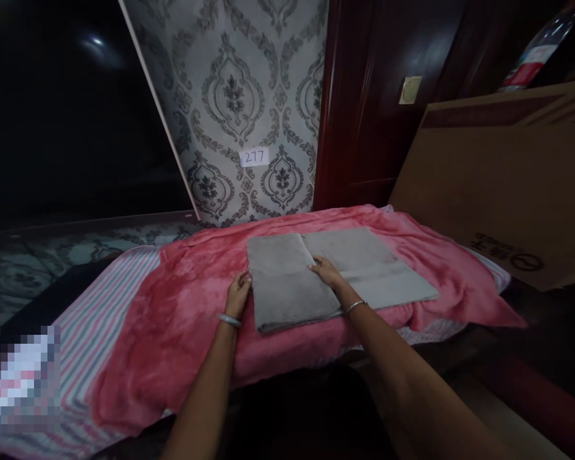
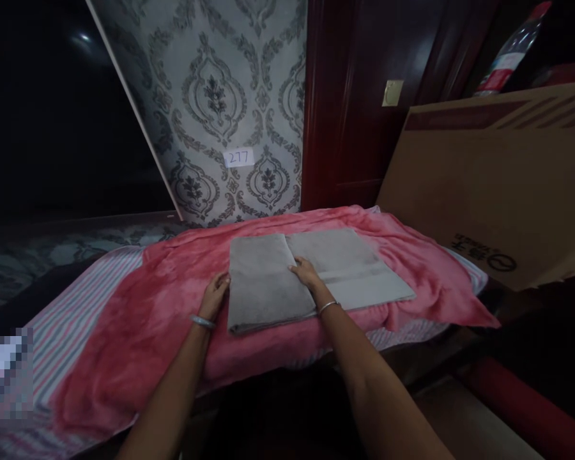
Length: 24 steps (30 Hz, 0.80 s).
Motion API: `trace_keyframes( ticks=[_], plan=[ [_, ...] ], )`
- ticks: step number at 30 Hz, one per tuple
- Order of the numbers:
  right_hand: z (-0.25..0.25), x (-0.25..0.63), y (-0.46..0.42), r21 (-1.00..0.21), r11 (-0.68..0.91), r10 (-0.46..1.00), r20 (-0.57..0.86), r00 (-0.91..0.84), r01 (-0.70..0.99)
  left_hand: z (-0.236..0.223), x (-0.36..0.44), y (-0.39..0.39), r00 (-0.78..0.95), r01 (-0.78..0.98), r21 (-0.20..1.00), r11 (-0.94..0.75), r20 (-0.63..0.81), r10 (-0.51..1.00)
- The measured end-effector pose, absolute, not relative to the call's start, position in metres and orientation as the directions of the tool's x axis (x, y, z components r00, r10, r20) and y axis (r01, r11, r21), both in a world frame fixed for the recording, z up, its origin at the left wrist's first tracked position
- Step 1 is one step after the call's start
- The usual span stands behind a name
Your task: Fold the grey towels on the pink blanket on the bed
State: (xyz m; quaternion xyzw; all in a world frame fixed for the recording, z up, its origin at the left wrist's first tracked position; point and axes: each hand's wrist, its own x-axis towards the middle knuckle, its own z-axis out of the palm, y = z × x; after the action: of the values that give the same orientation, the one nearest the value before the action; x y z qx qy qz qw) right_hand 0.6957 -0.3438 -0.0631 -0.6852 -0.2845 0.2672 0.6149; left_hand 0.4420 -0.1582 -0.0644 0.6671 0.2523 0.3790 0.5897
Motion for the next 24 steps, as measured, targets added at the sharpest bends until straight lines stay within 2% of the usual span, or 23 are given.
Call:
trace_keyframes(
  ticks=[9, 16, 24],
  plan=[
    [-0.063, 0.701, -0.352, -0.994, -0.077, 0.655, 0.008, 0.755, 0.078, -0.070, 0.447, -0.157, 0.602, -0.041, 0.976, -0.212, 0.193, 0.775],
    [-0.055, 0.700, -0.349, -0.978, -0.156, 0.673, -0.005, 0.740, 0.136, -0.070, 0.450, -0.153, 0.624, -0.013, 0.983, -0.185, 0.152, 0.767],
    [-0.051, 0.710, -0.358, -0.955, -0.215, 0.625, 0.026, 0.781, 0.203, -0.067, 0.452, -0.155, 0.644, 0.040, 0.990, -0.132, 0.075, 0.761]
  ],
)
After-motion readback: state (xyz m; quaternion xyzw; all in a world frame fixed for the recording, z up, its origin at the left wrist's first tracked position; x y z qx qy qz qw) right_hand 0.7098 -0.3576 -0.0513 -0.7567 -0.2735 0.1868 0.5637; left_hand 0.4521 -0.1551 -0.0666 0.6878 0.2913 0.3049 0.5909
